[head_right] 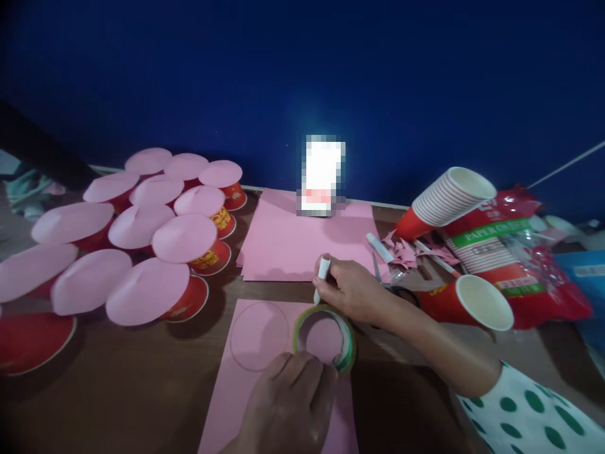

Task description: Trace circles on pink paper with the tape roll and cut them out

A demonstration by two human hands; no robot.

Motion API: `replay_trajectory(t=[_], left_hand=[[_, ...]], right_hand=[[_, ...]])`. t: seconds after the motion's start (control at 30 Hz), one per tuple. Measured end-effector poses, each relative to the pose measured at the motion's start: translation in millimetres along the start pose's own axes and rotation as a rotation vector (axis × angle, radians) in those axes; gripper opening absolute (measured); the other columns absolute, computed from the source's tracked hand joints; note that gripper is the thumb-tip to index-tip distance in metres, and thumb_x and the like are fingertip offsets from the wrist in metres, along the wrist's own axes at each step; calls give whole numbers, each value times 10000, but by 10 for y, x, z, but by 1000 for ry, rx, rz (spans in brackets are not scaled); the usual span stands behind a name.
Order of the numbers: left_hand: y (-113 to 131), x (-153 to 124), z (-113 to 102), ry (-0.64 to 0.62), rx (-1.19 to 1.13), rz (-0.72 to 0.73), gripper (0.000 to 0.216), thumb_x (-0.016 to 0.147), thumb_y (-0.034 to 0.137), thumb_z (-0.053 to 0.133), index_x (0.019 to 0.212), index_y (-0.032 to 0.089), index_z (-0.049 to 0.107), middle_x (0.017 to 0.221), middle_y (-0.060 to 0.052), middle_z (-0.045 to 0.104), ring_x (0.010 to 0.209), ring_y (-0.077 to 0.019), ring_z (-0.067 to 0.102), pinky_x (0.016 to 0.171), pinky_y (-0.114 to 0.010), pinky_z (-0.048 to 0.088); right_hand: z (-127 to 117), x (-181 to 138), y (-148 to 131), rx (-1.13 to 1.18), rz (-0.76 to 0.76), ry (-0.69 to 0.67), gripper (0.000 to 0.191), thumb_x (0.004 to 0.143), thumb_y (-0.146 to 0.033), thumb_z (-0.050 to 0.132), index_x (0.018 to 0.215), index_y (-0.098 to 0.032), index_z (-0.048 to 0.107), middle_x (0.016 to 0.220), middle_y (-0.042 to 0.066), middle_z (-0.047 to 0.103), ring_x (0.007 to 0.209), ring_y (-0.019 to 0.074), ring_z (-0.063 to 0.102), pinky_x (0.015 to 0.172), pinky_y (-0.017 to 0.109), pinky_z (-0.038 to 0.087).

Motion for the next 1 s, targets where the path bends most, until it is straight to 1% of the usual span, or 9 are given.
replay_trajectory(t=[0.07, 0.13, 0.2, 0.33, 0.53, 0.67, 0.83, 1.0], left_hand=[[-6, 14, -12, 5, -14, 0, 160, 761, 58, 457, 704, 150, 575, 580, -14, 521, 529, -166, 493, 508, -317, 330], [-30, 24, -33, 21, -44, -30, 165, 774, 58, 475, 674, 160, 557, 565, -3, 515, 529, -156, 498, 517, -308, 343], [-33, 25, -39, 10, -56, -32, 169, 786, 57, 483, 679, 165, 557, 569, 0, 520, 545, -154, 514, 534, -303, 360], [18, 11, -32, -56, -33, 53, 175, 785, 29, 468, 774, 154, 589, 623, -18, 554, 612, -174, 551, 566, -312, 395], [23, -2, -28, -138, -18, 85, 201, 820, 47, 446, 876, 162, 601, 689, -36, 587, 686, -188, 571, 618, -324, 428], [29, -9, -18, -194, -10, 116, 225, 841, 62, 426, 933, 174, 598, 734, -40, 601, 716, -189, 573, 640, -327, 438], [44, 11, -20, -225, -8, 140, 207, 856, 94, 426, 913, 181, 606, 725, -38, 599, 707, -180, 573, 641, -316, 448], [55, 19, -22, -240, -21, 157, 231, 850, 90, 426, 946, 185, 613, 745, -47, 619, 709, -183, 579, 652, -322, 462]], right_hand=[[-47, -99, 57, 81, 14, 51, 175, 871, -263, 423, 712, -204, 468, 622, -32, 517, 576, 127, 499, 572, 242, 361], [-89, -204, 116, 142, 43, 108, 160, 874, -269, 430, 736, -202, 476, 643, -30, 523, 602, 129, 512, 593, 244, 380], [-121, -311, 164, 194, 67, 163, 145, 877, -262, 433, 754, -199, 480, 658, -28, 534, 618, 129, 521, 609, 244, 391], [-151, -530, 247, 239, 91, 280, 144, 878, -242, 444, 748, -195, 484, 646, -35, 530, 595, 121, 506, 594, 239, 382], [-85, -865, 336, 315, 85, 416, 115, 866, -222, 467, 760, -190, 500, 659, -30, 514, 616, 119, 487, 584, 228, 369], [-54, -1063, 368, 334, 120, 452, 88, 862, -222, 471, 786, -193, 502, 686, -24, 529, 632, 120, 490, 571, 224, 360], [3, -1284, 367, 358, 166, 456, 82, 871, -225, 457, 812, -191, 503, 655, -44, 507, 566, 101, 460, 528, 212, 337], [112, -1491, 275, 283, 213, 460, 79, 870, -244, 464, 861, -196, 525, 665, -33, 553, 565, 105, 485, 548, 214, 356]])
Point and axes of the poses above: each hand's wrist, its own x-axis towards the middle knuckle, its own z-axis out of the palm, y = z × x, the point moved 7 cm from there along x, towards the middle knuckle
